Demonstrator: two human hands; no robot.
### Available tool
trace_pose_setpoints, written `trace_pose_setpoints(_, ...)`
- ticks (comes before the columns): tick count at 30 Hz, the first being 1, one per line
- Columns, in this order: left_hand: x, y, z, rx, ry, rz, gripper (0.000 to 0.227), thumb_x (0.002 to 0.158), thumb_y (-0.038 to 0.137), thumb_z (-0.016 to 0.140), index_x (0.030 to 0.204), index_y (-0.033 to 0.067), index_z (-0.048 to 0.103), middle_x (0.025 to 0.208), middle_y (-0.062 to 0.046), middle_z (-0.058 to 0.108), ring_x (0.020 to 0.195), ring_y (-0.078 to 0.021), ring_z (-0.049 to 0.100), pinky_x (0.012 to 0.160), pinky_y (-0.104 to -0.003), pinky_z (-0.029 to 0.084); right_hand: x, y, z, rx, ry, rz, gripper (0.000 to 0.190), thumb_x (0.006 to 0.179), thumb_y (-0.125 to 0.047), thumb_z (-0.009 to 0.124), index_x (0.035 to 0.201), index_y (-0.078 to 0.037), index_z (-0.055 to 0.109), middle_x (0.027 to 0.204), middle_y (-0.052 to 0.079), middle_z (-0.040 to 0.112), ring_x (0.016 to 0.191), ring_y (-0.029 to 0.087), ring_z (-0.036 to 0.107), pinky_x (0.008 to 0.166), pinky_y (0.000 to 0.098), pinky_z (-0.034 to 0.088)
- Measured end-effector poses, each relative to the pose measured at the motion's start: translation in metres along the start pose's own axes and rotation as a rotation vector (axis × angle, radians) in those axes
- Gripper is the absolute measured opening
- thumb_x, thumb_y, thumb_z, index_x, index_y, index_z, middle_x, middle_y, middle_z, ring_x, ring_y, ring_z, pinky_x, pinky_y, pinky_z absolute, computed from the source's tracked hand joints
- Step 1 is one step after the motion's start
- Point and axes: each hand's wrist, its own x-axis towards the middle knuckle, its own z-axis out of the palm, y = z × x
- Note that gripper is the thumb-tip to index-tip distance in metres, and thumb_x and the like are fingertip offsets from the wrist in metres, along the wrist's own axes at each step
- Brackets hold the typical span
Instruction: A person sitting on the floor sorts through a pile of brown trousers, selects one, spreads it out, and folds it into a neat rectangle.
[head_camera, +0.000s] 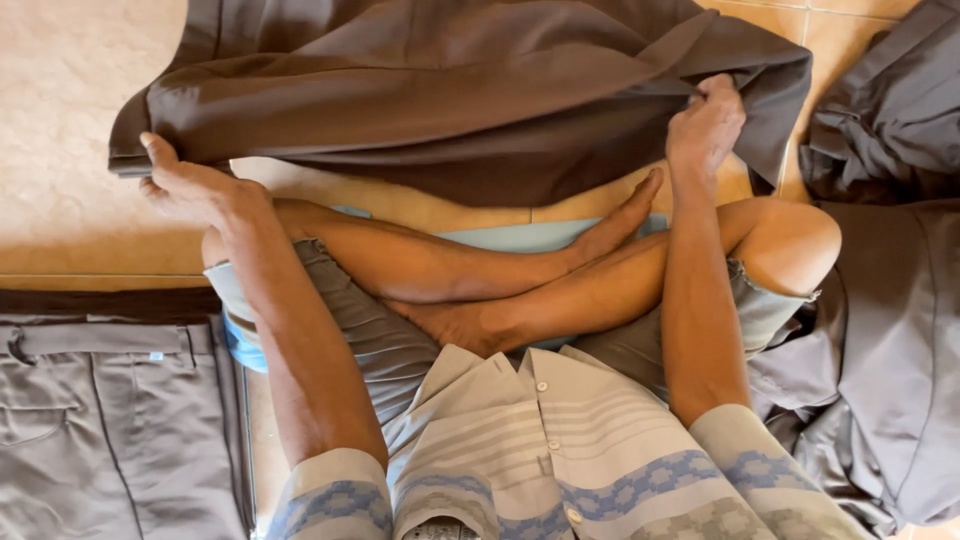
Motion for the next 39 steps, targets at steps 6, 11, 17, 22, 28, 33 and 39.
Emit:
trace_pose_setpoints(6, -0.010, 0.011, 0.009, -0.039, 0.046, -0.066, 0.038, 0.075, 0.013, 0.066, 0.098, -0.0158, 0.056, 0.101, -0.033, 0.066, 0.083, -0.0394, 0.072, 0.076, -0.044, 0.063, -0.005, -0.036, -0.041, 0.143, -0.143, 0.159, 0.042, 0.085, 0.006, 0.073, 0.112, -0.004, 0.042, 0.109, 0.017, 0.049, 0.091, 0.035, 0.064, 0.079, 0.0481, 0.056)
trace_pose_setpoints(11, -0.016, 0.017, 0.010, -0.036, 0.017, -0.103, 0.049, 0.074, 0.016, 0.066, 0.107, -0.0149, 0.048, 0.109, -0.034, 0.061, 0.091, -0.0405, 0.070, 0.079, -0.045, 0.061, -0.012, -0.074, -0.070, 0.406, -0.358, -0.102, 0.025, 0.083, -0.003, 0.087, 0.088, -0.001, 0.063, 0.094, 0.012, 0.056, 0.077, 0.022, 0.055, 0.072, 0.0351, 0.051)
trace_pose_setpoints(17, -0.018, 0.021, 0.013, -0.013, 0.033, -0.132, 0.051, 0.076, 0.017, 0.064, 0.114, -0.0134, 0.049, 0.111, -0.033, 0.062, 0.092, -0.0400, 0.071, 0.079, -0.043, 0.060, -0.015, -0.126, -0.121, 0.588, -0.431, -0.334, 0.026, 0.083, 0.000, 0.088, 0.093, 0.000, 0.065, 0.106, 0.012, 0.063, 0.067, 0.016, 0.057, 0.064, 0.0281, 0.050)
trace_pose_setpoints(22, -0.017, 0.021, 0.012, -0.037, 0.032, -0.125, 0.049, 0.075, 0.016, 0.066, 0.111, -0.0140, 0.049, 0.112, -0.033, 0.061, 0.094, -0.0405, 0.069, 0.081, -0.044, 0.060, -0.049, -0.149, -0.070, 0.313, -0.585, -0.620, 0.037, 0.077, -0.026, 0.086, 0.105, -0.008, 0.069, 0.109, 0.007, 0.061, 0.076, 0.027, 0.066, 0.074, 0.0381, 0.055)
trace_pose_setpoints(28, -0.026, 0.026, 0.015, -0.002, 0.048, -0.129, 0.049, 0.077, 0.017, 0.065, 0.112, -0.0138, 0.050, 0.110, -0.032, 0.063, 0.092, -0.0392, 0.071, 0.080, -0.043, 0.061, -0.035, -0.158, -0.078, 0.268, -0.221, -0.732, 0.005, 0.087, -0.002, 0.067, 0.089, -0.005, 0.064, 0.086, 0.009, 0.064, 0.079, 0.026, 0.061, 0.085, 0.0381, 0.046)
trace_pose_setpoints(33, -0.028, 0.027, 0.016, 0.003, 0.047, -0.141, 0.048, 0.078, 0.016, 0.065, 0.113, -0.0124, 0.049, 0.111, -0.031, 0.063, 0.095, -0.0396, 0.072, 0.084, -0.043, 0.062, -0.031, -0.151, -0.070, 0.350, -0.152, -0.610, 0.018, 0.085, 0.006, 0.067, 0.102, -0.001, 0.065, 0.106, 0.013, 0.068, 0.091, 0.031, 0.062, 0.090, 0.0398, 0.051)
trace_pose_setpoints(39, -0.026, 0.025, 0.014, 0.006, 0.042, -0.160, 0.051, 0.078, 0.018, 0.065, 0.117, -0.0104, 0.049, 0.115, -0.030, 0.062, 0.100, -0.0398, 0.071, 0.089, -0.044, 0.062, -0.026, -0.135, -0.039, 0.255, -0.190, -0.633, 0.011, 0.091, 0.002, 0.072, 0.100, -0.003, 0.067, 0.142, 0.013, 0.060, 0.146, 0.034, 0.040, 0.116, 0.0625, 0.023)
